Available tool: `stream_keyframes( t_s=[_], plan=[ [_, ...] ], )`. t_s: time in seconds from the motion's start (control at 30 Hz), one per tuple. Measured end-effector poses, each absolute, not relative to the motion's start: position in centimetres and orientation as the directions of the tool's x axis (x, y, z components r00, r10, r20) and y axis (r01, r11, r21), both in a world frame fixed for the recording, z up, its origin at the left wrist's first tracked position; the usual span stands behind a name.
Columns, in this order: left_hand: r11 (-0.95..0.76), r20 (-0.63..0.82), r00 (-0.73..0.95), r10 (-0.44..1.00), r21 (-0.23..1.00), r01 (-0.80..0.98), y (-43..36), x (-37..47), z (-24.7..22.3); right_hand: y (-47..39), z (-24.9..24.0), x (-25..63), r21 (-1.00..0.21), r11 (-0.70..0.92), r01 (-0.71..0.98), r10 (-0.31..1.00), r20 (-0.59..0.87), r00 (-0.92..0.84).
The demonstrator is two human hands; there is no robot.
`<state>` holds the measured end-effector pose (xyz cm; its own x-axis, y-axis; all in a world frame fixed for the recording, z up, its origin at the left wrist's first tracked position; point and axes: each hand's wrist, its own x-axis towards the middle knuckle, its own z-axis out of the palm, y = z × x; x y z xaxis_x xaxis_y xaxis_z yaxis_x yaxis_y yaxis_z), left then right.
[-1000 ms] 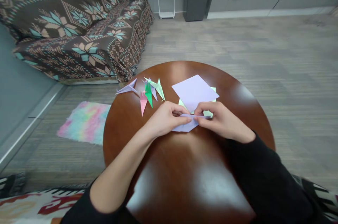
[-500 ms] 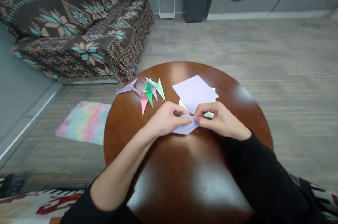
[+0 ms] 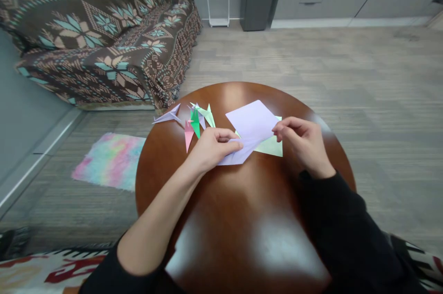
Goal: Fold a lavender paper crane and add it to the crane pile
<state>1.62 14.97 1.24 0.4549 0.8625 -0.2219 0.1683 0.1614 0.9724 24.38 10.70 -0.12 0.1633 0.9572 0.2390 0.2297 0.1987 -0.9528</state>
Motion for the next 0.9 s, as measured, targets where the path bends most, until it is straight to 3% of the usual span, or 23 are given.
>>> stream_keyframes(
  t_s=[0.13, 0.2, 0.4, 0.57, 0.9],
  plan=[
    [0.184, -0.178, 0.415, 0.892, 0.983, 0.026, 14.5, 2.2, 1.3, 10.3, -0.7, 21.7, -0.997, 0.083, 0.000, 0.996, 0.083, -0.044],
    [0.192, -0.163, 0.430, 0.888, 0.981, -0.023, 14.2, 2.4, 1.2, 10.0, -0.7, 20.4, -0.998, 0.054, -0.036, 0.998, 0.055, -0.026],
    [0.240, -0.191, 0.437, 0.879, 0.969, -0.060, 13.8, 3.0, 1.0, 9.7, -0.9, 19.4, -0.987, 0.157, -0.026, 0.981, 0.153, 0.117],
    [0.272, -0.222, 0.426, 0.877, 0.960, -0.059, 14.0, 3.2, 0.9, 9.9, -1.1, 20.0, -0.990, 0.129, -0.064, 0.976, 0.116, 0.185],
    [0.277, -0.206, 0.439, 0.875, 0.955, -0.105, 13.8, 3.4, 0.4, 9.8, -0.9, 19.9, -0.995, 0.101, -0.008, 0.984, 0.098, 0.146]
  ],
)
